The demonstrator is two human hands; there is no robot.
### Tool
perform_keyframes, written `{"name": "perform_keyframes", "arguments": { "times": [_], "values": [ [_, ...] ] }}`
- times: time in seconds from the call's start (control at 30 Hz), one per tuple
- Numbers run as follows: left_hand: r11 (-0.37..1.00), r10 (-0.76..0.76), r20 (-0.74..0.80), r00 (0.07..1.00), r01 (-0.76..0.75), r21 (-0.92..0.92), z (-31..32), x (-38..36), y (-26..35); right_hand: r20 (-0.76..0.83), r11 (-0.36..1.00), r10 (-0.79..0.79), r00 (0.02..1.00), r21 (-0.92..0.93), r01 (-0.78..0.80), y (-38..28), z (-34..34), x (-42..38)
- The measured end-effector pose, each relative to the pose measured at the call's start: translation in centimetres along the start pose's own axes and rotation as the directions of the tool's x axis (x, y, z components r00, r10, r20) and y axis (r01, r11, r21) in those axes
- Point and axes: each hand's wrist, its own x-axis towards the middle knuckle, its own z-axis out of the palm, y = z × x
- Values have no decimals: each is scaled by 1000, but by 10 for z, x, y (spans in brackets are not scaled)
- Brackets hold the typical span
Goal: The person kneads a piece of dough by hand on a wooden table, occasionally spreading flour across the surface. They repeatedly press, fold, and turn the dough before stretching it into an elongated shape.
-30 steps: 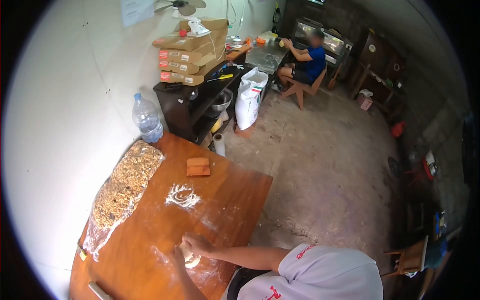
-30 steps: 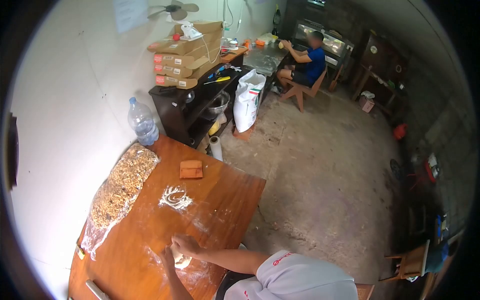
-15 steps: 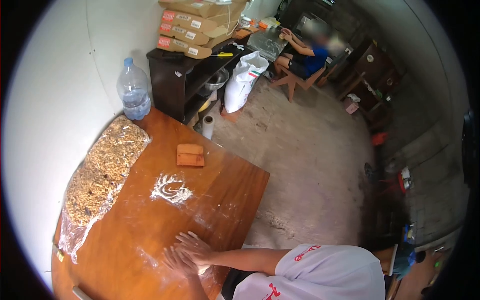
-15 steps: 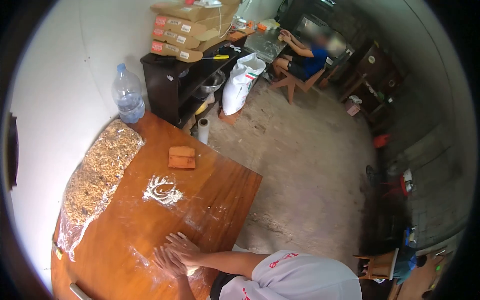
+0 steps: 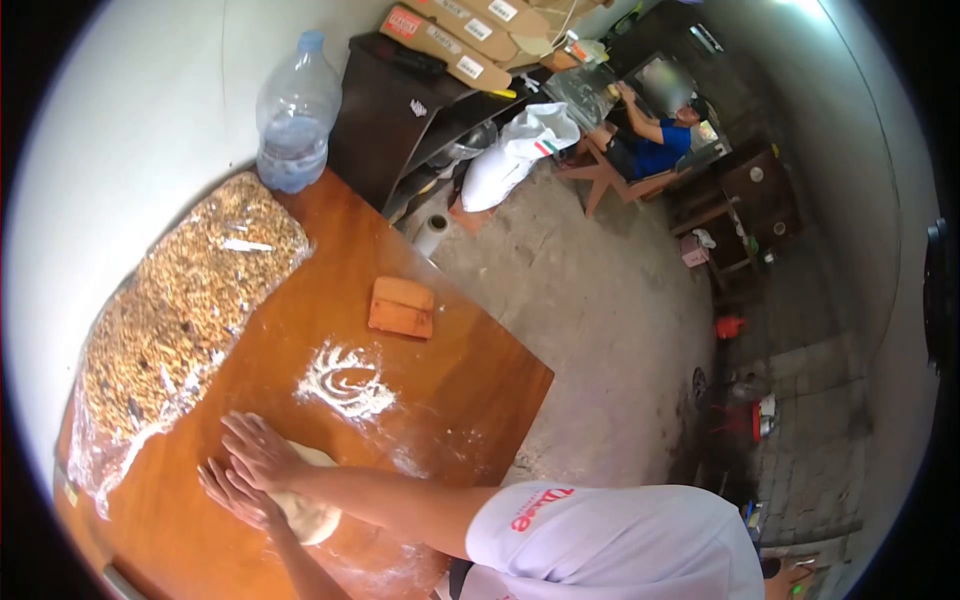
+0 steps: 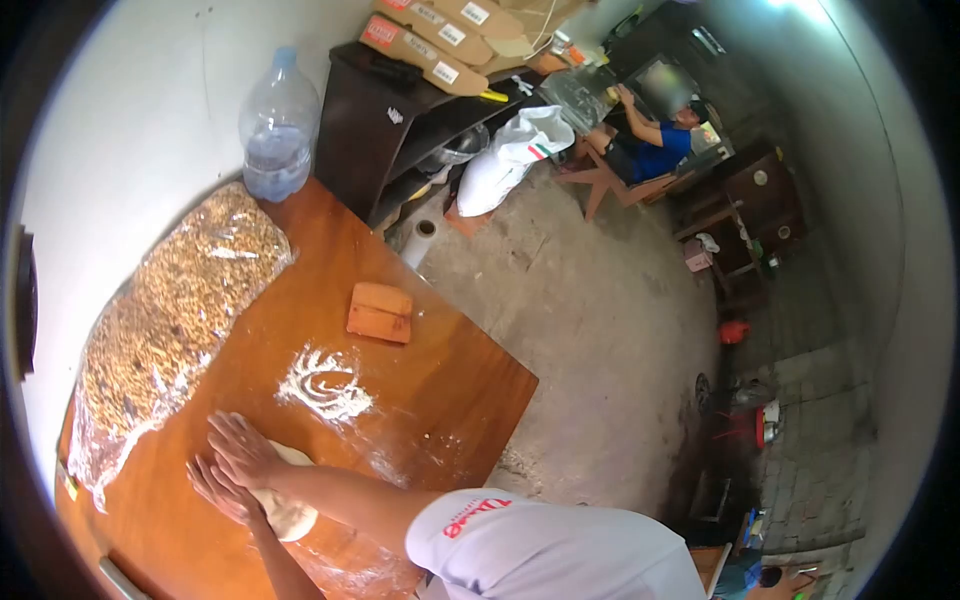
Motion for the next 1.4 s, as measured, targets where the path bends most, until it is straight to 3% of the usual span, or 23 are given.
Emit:
{"name": "perform_keyframes", "arguments": {
  "times": [0.1, 0.17, 0.2, 0.23, 0.3, 0.37, 0.4, 0.43, 0.47, 0.5, 0.53, 0.57, 0.63, 0.67, 0.73, 0.83, 0.9, 0.93, 0.97, 1.03, 1.1, 1.23, 1.4],
  "values": [
    [995, 12, 108, 994, -1, -102, 5, -14, -9, 204, 991, -46, 978, 134, 19, 1, -7, 11],
    [997, 43, 153, 987, -33, -65, 6, -38, -18, 68, 983, -124, 990, 144, 114, 6, -18, 21],
    [945, -42, 328, 944, 144, -293, -4, -54, -4, 538, 894, 84, 839, 332, -302, 10, -45, 38],
    [817, -75, 508, 858, 345, -462, -14, -72, 8, 895, 665, 94, 435, 269, -697, 6, -67, 44],
    [741, -248, 593, 766, 545, -394, -14, -124, 9, 522, 803, 191, 831, 403, -438, 21, -72, 2],
    [676, -156, 505, 849, 464, -573, -33, -169, 74, 435, 928, 188, 881, 215, -305, 28, -121, -29],
    [709, -92, 455, 886, 379, -595, -39, -186, 106, 113, 974, 76, 991, 205, -98, 38, -116, -61],
    [747, -53, 411, 910, 310, -588, -48, -202, 129, -47, 937, -348, 936, 22, 349, 71, -99, -88],
    [826, -64, 436, 898, 292, -482, -51, -217, 142, -38, 900, -119, 992, 419, 124, 91, -62, -119],
    [769, -85, 482, 872, 365, -525, -44, -231, 141, 101, 767, 242, 965, 590, -254, 74, -68, -143],
    [717, -116, 470, 875, 401, -570, -47, -235, 141, 1, 834, 170, 985, 533, -144, 53, -97, -149],
    [732, -226, 449, 865, 455, -508, -59, -233, 137, 82, 809, 226, 971, 540, -234, 46, -101, -157],
    [490, -209, 351, 913, 408, -770, -76, -212, 129, -47, 961, 71, 996, 272, -56, 29, -118, -176],
    [662, -248, 293, 923, 383, -645, -82, -209, 120, -76, 973, 33, 997, 231, -15, 15, -127, -186],
    [661, -253, 216, 943, 331, -673, -91, -207, 118, -98, 981, -20, 995, 188, 38, -14, -139, -206],
    [638, -162, 229, 960, 279, -718, -87, -224, 132, -107, 977, 23, 994, 214, 0, -25, -145, -242],
    [624, -95, 257, 962, 259, -738, -83, -229, 137, 116, 987, 119, 986, 96, -131, -16, -150, -250],
    [722, -81, 256, 963, 233, -652, -83, -234, 137, 200, 878, 373, 906, 239, -414, -10, -149, -251],
    [807, -67, 257, 964, 203, -554, -83, -240, 139, 202, 879, 374, 905, 234, -415, -16, -149, -243],
    [843, -97, 174, 980, 174, -509, -67, -257, 140, -226, 983, 184, 956, 54, -177, -27, -141, -223],
    [906, -167, 73, 983, 183, -382, -64, -262, 134, -85, 983, 183, 979, 44, -180, -10, -122, -247],
    [992, 75, 106, 992, -64, -107, -48, -272, 86, 145, 982, 65, 987, -186, -37, -2, -111, -253],
    [996, -89, 157, 984, 92, -12, -37, -198, 95, 151, 960, 33, 988, -281, 11, 9, -90, -172]
  ]
}}
